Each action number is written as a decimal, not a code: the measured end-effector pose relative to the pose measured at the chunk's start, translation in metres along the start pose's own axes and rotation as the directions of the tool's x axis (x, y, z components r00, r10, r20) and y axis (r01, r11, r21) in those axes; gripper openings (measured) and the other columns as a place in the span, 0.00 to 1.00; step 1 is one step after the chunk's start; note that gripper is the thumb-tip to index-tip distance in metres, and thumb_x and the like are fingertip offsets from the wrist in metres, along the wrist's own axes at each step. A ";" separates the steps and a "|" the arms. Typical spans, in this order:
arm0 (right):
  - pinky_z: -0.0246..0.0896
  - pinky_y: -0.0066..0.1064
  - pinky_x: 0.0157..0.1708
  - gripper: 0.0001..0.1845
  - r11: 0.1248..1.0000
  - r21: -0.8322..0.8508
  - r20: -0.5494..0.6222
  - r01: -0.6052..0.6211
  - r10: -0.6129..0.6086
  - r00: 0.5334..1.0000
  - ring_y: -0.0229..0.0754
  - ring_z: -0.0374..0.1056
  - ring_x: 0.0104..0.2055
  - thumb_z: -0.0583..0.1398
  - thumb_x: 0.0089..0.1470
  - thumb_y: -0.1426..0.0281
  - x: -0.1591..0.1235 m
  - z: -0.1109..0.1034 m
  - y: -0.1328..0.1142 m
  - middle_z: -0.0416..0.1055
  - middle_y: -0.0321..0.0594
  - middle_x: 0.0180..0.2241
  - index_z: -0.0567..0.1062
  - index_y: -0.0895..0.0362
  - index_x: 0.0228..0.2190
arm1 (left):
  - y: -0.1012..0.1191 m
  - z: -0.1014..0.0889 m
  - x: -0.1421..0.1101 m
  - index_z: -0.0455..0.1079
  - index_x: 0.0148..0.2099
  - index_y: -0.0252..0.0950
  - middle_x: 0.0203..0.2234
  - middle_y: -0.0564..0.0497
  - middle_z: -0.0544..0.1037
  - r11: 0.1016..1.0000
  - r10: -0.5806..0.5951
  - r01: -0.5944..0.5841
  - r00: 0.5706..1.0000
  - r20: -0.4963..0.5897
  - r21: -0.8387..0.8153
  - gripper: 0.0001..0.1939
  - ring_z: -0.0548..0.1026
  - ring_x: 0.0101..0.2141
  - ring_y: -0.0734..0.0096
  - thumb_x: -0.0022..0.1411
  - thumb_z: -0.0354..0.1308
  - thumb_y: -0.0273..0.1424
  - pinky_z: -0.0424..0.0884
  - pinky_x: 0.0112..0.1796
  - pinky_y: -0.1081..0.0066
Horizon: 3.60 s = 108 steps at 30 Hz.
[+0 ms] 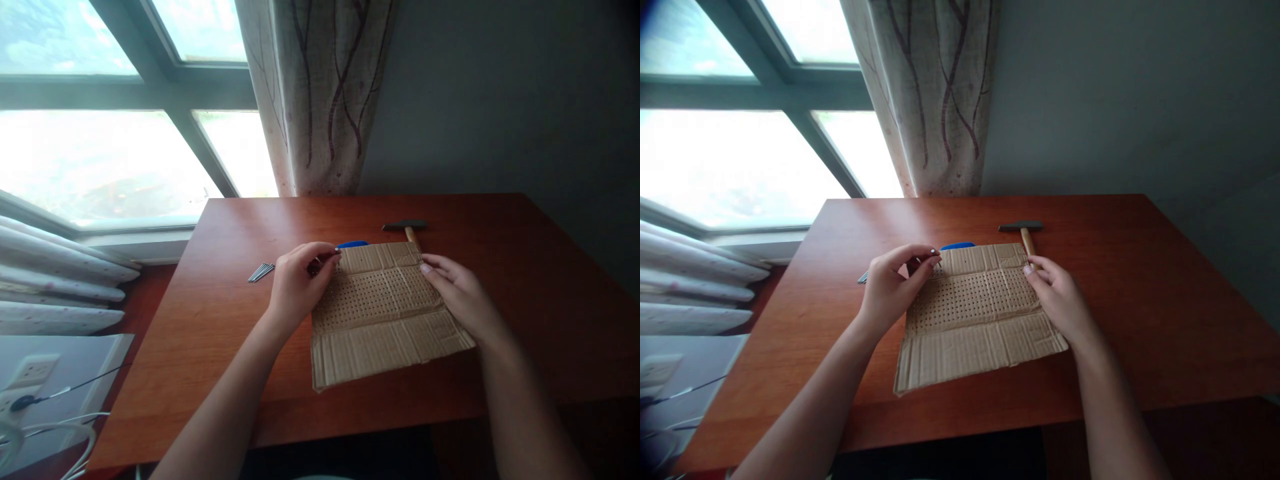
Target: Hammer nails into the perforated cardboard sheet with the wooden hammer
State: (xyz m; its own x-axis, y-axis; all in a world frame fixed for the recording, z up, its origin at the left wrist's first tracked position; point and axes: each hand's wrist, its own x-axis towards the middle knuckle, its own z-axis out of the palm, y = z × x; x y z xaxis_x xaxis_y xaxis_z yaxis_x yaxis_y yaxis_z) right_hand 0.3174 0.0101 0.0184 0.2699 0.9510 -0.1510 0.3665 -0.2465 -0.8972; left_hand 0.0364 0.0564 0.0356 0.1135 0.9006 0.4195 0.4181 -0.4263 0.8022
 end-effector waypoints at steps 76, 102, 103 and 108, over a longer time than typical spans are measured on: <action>0.66 0.51 0.53 0.18 0.438 -0.608 0.197 0.662 -0.724 0.660 0.54 0.67 0.53 0.56 0.62 0.71 -0.010 0.041 -0.053 0.71 0.49 0.50 0.75 0.53 0.52 | -0.006 -0.013 0.003 0.78 0.38 0.38 0.30 0.51 0.82 0.998 0.007 -0.005 0.999 -0.041 0.059 0.05 0.76 0.28 0.71 0.61 0.62 0.32 0.73 0.32 0.71; 0.55 0.52 0.64 0.21 0.400 -0.529 0.373 0.748 -0.683 0.628 0.54 0.60 0.64 0.55 0.66 0.66 -0.025 0.070 -0.049 0.67 0.48 0.61 0.75 0.57 0.56 | -0.004 -0.011 -0.001 0.78 0.38 0.36 0.30 0.51 0.83 0.997 0.023 -0.020 0.999 -0.046 0.071 0.03 0.77 0.28 0.73 0.61 0.63 0.29 0.73 0.33 0.73; 0.55 0.52 0.64 0.21 0.399 -0.529 0.373 0.749 -0.683 0.628 0.54 0.60 0.64 0.55 0.66 0.66 -0.025 0.070 -0.049 0.67 0.48 0.61 0.75 0.56 0.56 | -0.005 -0.010 -0.001 0.78 0.38 0.36 0.30 0.51 0.82 0.997 0.021 -0.018 0.999 -0.043 0.069 0.04 0.77 0.28 0.73 0.61 0.63 0.30 0.73 0.33 0.73; 0.56 0.52 0.64 0.20 0.403 -0.522 0.370 0.752 -0.687 0.625 0.53 0.60 0.64 0.55 0.65 0.66 -0.025 0.070 -0.049 0.67 0.48 0.61 0.75 0.56 0.56 | -0.004 -0.010 -0.001 0.78 0.38 0.36 0.29 0.51 0.82 0.998 0.021 -0.018 0.999 -0.038 0.068 0.04 0.77 0.27 0.73 0.61 0.63 0.30 0.72 0.33 0.73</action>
State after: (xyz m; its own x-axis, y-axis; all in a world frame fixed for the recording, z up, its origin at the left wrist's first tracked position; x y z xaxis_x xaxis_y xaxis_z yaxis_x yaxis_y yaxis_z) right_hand 0.2307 0.0116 0.0370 -0.4126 0.8331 0.3684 0.8155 0.5180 -0.2581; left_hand 0.0253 0.0563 0.0358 0.0878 0.8877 0.4520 0.4764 -0.4359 0.7636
